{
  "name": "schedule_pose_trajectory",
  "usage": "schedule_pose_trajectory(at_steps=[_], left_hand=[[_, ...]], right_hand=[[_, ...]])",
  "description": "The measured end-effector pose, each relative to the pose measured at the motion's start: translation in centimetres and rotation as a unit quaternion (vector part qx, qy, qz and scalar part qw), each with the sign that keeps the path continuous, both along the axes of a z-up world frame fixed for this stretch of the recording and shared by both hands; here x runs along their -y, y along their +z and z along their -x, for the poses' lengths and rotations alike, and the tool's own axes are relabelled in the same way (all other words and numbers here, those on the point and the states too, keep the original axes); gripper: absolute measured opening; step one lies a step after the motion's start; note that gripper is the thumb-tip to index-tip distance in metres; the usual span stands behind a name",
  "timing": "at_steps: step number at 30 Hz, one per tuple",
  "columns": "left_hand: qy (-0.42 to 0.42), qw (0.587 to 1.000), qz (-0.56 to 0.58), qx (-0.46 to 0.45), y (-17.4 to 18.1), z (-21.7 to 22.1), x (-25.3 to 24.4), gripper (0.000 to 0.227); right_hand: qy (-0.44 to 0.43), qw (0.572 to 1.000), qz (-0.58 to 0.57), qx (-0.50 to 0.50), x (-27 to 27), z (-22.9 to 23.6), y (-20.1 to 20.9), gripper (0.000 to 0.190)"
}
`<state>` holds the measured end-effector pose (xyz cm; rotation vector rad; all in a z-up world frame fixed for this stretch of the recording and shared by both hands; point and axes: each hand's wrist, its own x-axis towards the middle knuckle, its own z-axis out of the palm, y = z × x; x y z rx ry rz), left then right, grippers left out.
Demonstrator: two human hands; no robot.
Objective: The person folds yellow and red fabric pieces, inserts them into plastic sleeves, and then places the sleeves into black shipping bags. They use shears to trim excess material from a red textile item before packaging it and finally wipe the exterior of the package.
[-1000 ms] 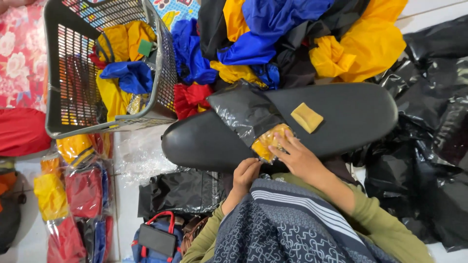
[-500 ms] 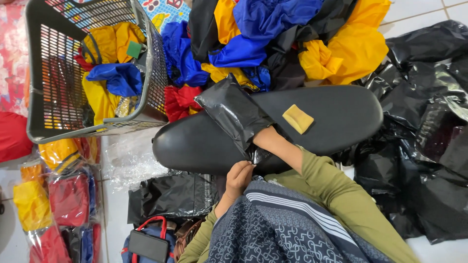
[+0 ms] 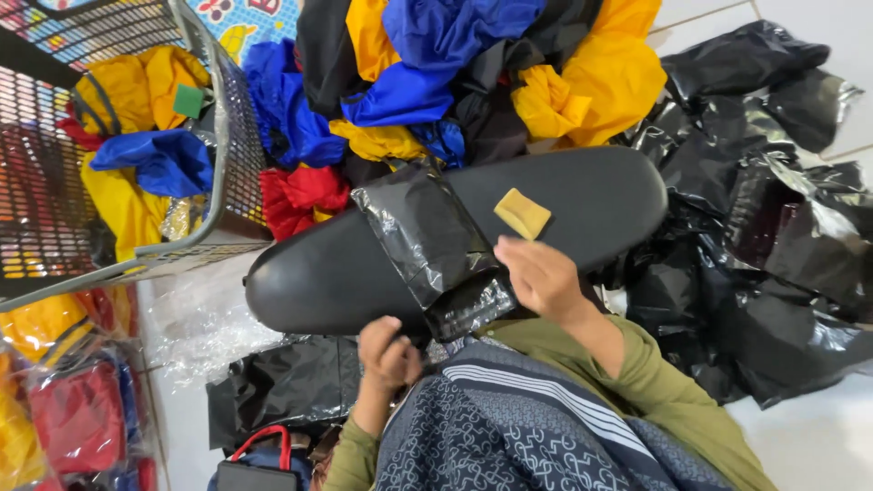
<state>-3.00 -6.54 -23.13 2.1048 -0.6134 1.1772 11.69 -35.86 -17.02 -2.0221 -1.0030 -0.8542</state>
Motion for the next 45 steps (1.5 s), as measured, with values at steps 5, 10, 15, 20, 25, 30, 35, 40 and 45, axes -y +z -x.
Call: schedule_pose_trajectory(at_steps=[5,10,15,20,25,30,35,40,45], left_hand=[[0.154,0.972,-0.167,-0.067,8.2,-5.8,-0.5,0.037],[0.071,0.972,-0.200,-0.100,7.9,-7.6,0.5,0.034],[-0.008,0.983,-0.131,-0.126,6.7,-6.1,1.6,0.038],[-0.028,0.982,-0.064,-0.174,2.9,-2.9,2.8,0.065],[0.048,0.962,0.000,-0.269,2.7,-3.4,4.4,0.036],[0.071,0.882,0.122,-0.450,0.0,-3.7,4.0,0.033],[0.092,0.832,0.184,-0.515,2.8,-5.0,4.4,0.037],[0.248,0.941,0.052,-0.225,7.0,-6.0,8.9,0.059],[0.252,0.936,-0.190,-0.156,8.7,-9.3,10.4,0.045]], right_hand=[[0.031,0.986,0.161,0.034,-1.7,-2.1,1.2,0.048],[0.118,0.983,0.143,0.005,-3.3,-2.9,0.3,0.045],[0.185,0.982,0.013,-0.037,-3.0,-2.1,0.4,0.029],[0.211,0.966,-0.076,-0.132,-1.6,0.1,-3.9,0.023],[0.125,0.966,-0.059,-0.217,-1.0,1.1,-8.6,0.022],[0.037,0.950,-0.036,-0.308,-2.0,1.6,-9.0,0.032],[-0.013,0.927,0.031,-0.375,-2.9,0.9,-7.5,0.021],[-0.048,0.906,0.124,-0.403,-3.0,0.4,-8.5,0.006],[-0.034,0.862,0.163,-0.479,-3.2,-0.3,-5.0,0.027]])
